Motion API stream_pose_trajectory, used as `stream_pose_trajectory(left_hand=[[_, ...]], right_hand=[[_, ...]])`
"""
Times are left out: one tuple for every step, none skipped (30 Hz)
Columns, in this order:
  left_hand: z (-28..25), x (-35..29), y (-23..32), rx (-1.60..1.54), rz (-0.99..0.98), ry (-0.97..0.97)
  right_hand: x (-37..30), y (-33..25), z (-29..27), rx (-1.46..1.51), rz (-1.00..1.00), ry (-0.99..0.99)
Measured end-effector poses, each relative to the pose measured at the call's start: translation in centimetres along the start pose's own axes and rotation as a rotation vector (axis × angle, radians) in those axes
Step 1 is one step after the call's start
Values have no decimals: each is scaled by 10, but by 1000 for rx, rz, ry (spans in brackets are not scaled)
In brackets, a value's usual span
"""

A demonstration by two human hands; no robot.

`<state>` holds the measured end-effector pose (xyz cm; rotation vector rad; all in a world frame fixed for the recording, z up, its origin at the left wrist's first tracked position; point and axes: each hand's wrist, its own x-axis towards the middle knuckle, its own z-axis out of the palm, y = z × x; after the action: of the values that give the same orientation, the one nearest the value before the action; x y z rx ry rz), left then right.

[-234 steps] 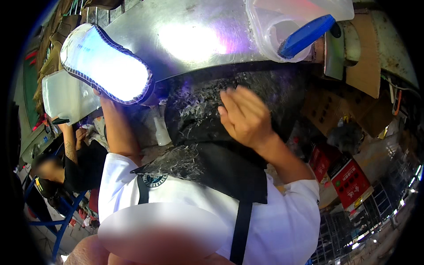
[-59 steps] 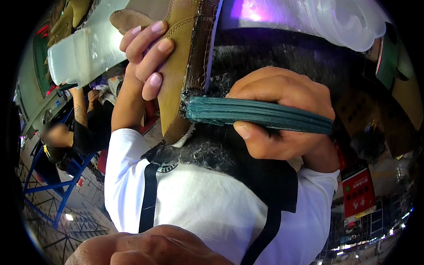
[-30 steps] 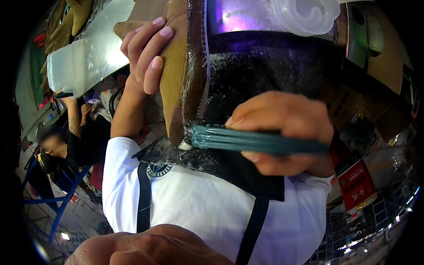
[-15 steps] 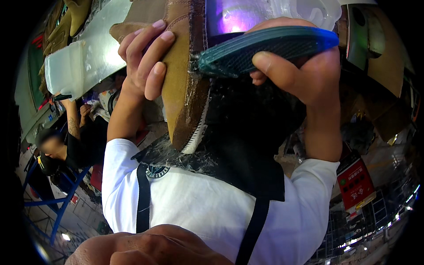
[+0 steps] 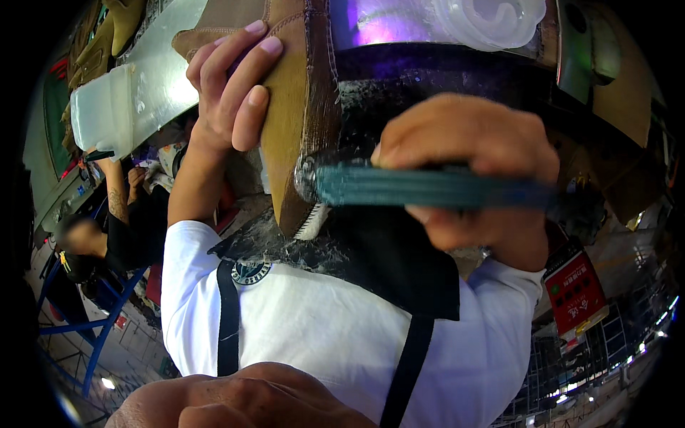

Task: The person applies adhesive to the edges of a boot using a brush and then places the boot onto a conveyor rack.

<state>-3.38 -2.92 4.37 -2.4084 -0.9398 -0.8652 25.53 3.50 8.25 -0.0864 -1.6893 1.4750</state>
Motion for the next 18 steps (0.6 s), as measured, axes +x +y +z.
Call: stream_pose_trajectory(left_hand=[[0,1,-1,2,15,-11],[-1,3,0,10,10,-28],[-2,5,1,18,5,-44],[-3,7,3,26,0,-62],[-5,9,4,32,-4,-68],[-7,11,5,39,-9,-75],[-9,12,6,46,-14,-82],[-6,13,6,46,-19,-67],[-3,13,6,48,-24,-52],[-1,14,5,49,-30,-37],[0,14,5,48,-25,-37],[0,14,5,47,-20,-37],[0,14,5,44,-14,-35],[-1,16,6,44,-17,-54],[-3,19,8,43,-20,-71],[-4,20,9,40,-21,-88],[-4,21,9,44,-23,-89],[-3,21,10,48,-23,-89]], right_hand=[[-2,-6,0,18,9,-57],[-6,-8,3,32,-17,-23],[-10,-11,5,47,-42,12],[-14,-13,8,61,-69,44],[-16,-9,1,49,-82,67],[-16,-5,-5,39,-94,89],[-15,-11,-10,-36,23,135],[-16,-20,-14,-121,149,184],[-10,-26,-20,-139,245,134],[-9,-28,-16,-113,232,161],[-8,-27,-11,-77,216,179],[-10,-28,-11,-117,205,160],[-12,-31,-11,-158,196,141],[-13,-34,-10,-195,187,115],[-13,-37,-8,-233,179,88],[-10,-43,-6,-274,173,58],[-8,-45,-7,-314,160,31],[-5,-48,-7,-351,147,6]])
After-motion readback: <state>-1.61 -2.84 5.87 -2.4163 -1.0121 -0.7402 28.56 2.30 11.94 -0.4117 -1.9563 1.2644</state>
